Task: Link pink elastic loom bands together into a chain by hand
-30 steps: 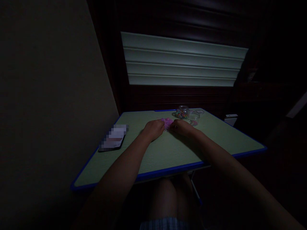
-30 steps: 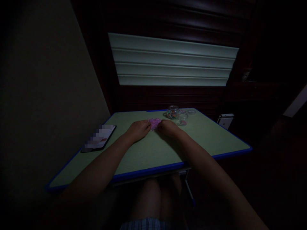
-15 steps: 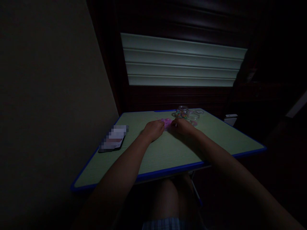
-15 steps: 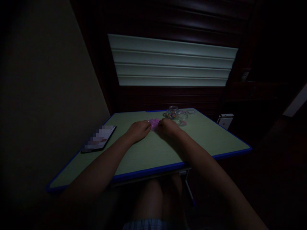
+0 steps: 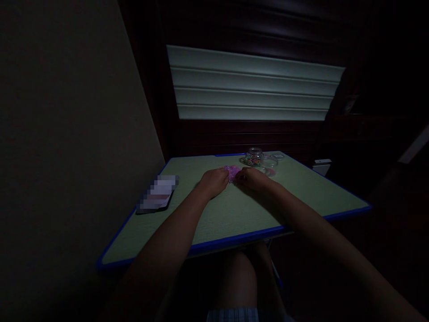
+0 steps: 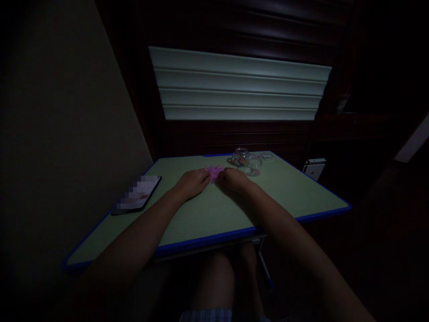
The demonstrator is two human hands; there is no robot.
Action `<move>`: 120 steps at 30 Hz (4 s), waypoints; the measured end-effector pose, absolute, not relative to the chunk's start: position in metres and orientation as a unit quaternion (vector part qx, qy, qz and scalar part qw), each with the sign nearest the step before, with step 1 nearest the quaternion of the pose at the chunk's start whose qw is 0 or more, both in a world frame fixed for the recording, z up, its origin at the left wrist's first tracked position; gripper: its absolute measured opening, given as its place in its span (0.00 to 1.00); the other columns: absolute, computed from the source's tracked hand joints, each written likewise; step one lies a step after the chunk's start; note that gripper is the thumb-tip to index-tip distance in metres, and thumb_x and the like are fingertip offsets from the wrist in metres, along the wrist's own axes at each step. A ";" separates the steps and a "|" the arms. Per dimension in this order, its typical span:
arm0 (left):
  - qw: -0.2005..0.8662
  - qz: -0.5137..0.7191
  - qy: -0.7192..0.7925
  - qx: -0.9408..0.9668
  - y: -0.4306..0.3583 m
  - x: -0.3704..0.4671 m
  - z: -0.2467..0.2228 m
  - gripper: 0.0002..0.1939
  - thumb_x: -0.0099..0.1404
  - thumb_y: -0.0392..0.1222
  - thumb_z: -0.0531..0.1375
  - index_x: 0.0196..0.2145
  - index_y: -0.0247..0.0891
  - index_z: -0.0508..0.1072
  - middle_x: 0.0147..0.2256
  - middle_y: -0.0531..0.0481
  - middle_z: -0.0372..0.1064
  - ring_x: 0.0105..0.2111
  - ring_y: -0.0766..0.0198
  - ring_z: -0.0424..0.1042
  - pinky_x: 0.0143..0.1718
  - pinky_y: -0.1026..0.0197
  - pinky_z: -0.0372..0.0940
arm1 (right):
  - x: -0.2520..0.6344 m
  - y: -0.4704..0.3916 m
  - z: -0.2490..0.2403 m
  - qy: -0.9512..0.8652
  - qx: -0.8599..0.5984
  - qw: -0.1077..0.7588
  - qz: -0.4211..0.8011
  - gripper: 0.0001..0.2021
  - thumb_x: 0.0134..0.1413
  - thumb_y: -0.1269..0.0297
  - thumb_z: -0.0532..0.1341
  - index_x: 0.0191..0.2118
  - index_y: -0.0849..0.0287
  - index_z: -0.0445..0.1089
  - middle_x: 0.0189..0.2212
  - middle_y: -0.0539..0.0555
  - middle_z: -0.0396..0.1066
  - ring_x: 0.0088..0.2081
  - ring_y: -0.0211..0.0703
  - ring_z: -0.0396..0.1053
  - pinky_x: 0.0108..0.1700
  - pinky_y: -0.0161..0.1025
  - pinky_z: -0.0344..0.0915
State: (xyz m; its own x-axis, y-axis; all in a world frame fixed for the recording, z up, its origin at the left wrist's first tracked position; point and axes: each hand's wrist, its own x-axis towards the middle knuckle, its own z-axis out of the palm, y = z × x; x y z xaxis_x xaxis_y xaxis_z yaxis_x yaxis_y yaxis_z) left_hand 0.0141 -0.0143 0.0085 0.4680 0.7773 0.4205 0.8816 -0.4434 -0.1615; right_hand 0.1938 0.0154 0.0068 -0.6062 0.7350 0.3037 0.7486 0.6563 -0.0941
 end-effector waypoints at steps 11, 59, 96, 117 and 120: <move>0.175 -0.151 -0.494 -0.838 -0.015 0.014 0.009 0.15 0.63 0.42 0.45 0.35 0.36 0.69 0.36 0.45 0.69 0.34 0.62 0.68 0.35 0.62 0.60 | 0.199 0.023 0.009 -0.883 -0.417 0.214 0.020 0.12 0.47 0.71 0.54 0.37 0.62 0.72 0.33 0.55 0.72 0.31 0.38 0.67 0.32 0.30 0.56; 0.092 -0.257 -0.476 -0.836 -0.014 0.020 0.012 0.13 0.63 0.40 0.46 0.38 0.38 0.69 0.38 0.47 0.68 0.37 0.65 0.67 0.38 0.64 0.59 | 0.193 0.021 0.013 -0.893 -0.364 0.266 -0.007 0.12 0.51 0.69 0.52 0.34 0.64 0.73 0.33 0.56 0.71 0.32 0.37 0.65 0.34 0.31 0.56; 0.238 -0.212 -0.454 -0.832 -0.023 0.020 0.021 0.13 0.65 0.39 0.43 0.37 0.35 0.66 0.35 0.46 0.64 0.36 0.63 0.63 0.34 0.62 0.57 | 0.195 0.026 0.011 -0.753 -0.361 0.430 0.343 0.18 0.45 0.52 0.58 0.27 0.66 0.67 0.22 0.52 0.67 0.22 0.31 0.61 0.26 0.30 0.60; -0.214 -0.433 -0.499 -0.719 -0.002 0.025 0.009 0.11 0.57 0.43 0.51 0.29 0.33 0.70 0.24 0.51 0.66 0.23 0.69 0.64 0.24 0.67 0.59 | 0.196 0.033 0.009 -0.813 -0.338 0.437 0.185 0.14 0.48 0.57 0.56 0.28 0.64 0.70 0.22 0.53 0.68 0.24 0.35 0.63 0.27 0.32 0.59; -0.320 -0.432 -0.524 -0.660 -0.003 0.028 0.011 0.10 0.57 0.43 0.52 0.30 0.33 0.69 0.23 0.51 0.65 0.19 0.72 0.62 0.20 0.69 0.58 | 0.196 0.031 0.010 -0.815 -0.334 0.433 0.192 0.14 0.48 0.57 0.56 0.29 0.65 0.70 0.22 0.53 0.68 0.24 0.35 0.63 0.27 0.32 0.59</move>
State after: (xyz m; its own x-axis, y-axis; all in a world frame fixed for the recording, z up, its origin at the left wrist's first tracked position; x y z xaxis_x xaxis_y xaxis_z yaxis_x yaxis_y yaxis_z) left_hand 0.0279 -0.0034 0.0108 0.0778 0.9689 0.2351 0.4149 -0.2458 0.8760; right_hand 0.1961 0.0309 0.0105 -0.4020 0.7107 0.5774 0.3779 0.7031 -0.6024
